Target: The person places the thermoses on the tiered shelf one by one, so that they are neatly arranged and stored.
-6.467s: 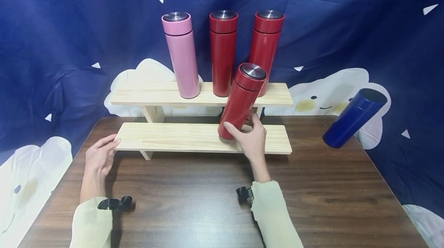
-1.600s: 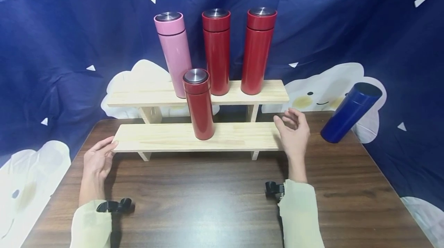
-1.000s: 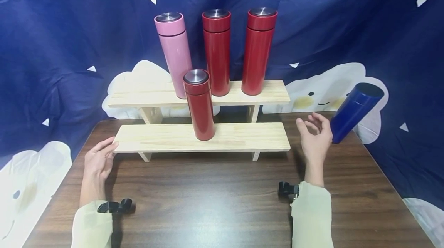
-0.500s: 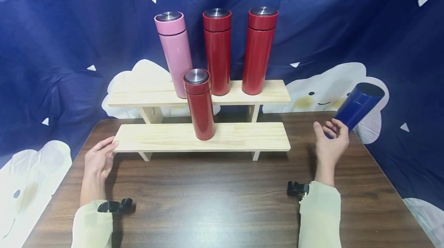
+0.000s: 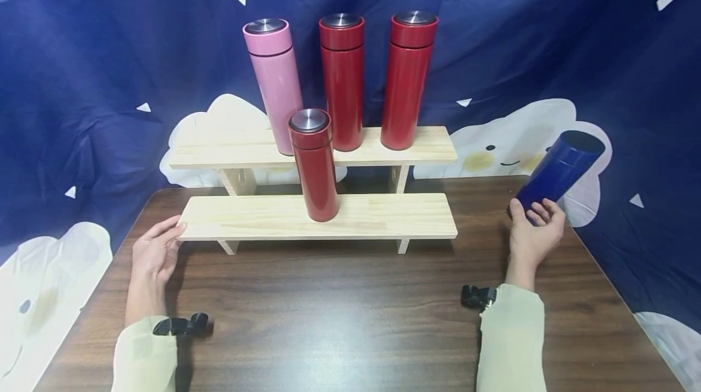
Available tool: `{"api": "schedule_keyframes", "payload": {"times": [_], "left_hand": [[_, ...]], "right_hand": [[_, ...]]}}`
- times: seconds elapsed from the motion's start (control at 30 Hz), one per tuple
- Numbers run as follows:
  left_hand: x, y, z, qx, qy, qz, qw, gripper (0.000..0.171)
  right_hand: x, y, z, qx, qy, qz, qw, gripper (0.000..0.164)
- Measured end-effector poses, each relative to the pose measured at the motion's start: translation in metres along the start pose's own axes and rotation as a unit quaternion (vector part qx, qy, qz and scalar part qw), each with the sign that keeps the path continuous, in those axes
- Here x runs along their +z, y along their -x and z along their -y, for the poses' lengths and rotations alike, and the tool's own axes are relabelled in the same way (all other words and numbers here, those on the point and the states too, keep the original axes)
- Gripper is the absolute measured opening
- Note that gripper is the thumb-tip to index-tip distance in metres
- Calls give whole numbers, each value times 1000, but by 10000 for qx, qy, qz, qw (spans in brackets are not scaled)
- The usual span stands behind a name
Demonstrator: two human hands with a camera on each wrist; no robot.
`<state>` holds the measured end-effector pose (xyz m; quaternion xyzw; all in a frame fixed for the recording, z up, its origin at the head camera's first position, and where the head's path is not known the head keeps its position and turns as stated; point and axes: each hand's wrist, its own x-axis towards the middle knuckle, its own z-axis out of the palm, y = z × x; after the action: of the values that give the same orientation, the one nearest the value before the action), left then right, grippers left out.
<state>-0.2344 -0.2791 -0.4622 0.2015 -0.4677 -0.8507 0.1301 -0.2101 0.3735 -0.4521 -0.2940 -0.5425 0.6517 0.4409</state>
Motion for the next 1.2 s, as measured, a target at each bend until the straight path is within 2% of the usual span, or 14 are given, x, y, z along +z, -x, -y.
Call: {"api": "schedule_keyframes", "payload": {"times": [0.3, 0.43, 0.73, 1.03, 1.2], "left_hand": [[-1, -1, -1, -44, 21, -63, 10000, 23], [0, 0, -1, 4, -46, -55, 10000, 22], [1, -1, -1, 6, -60, -21, 10000, 21], [2, -1, 0, -24, -49, -59, 10000, 21], [1, -1, 0, 18, -22, -59, 10000, 21]], "right_hand": [[-9, -16, -6, 162, 226, -212, 9994, 46], [-9, -21, -5, 348, 164, -232, 9990, 50], [-10, -31, -11, 833, 467, -224, 9952, 57], [-10, -42, -21, 959, 286, -62, 9950, 66], [-9, -48, -24, 1015, 457, 67, 9938, 75]]}}
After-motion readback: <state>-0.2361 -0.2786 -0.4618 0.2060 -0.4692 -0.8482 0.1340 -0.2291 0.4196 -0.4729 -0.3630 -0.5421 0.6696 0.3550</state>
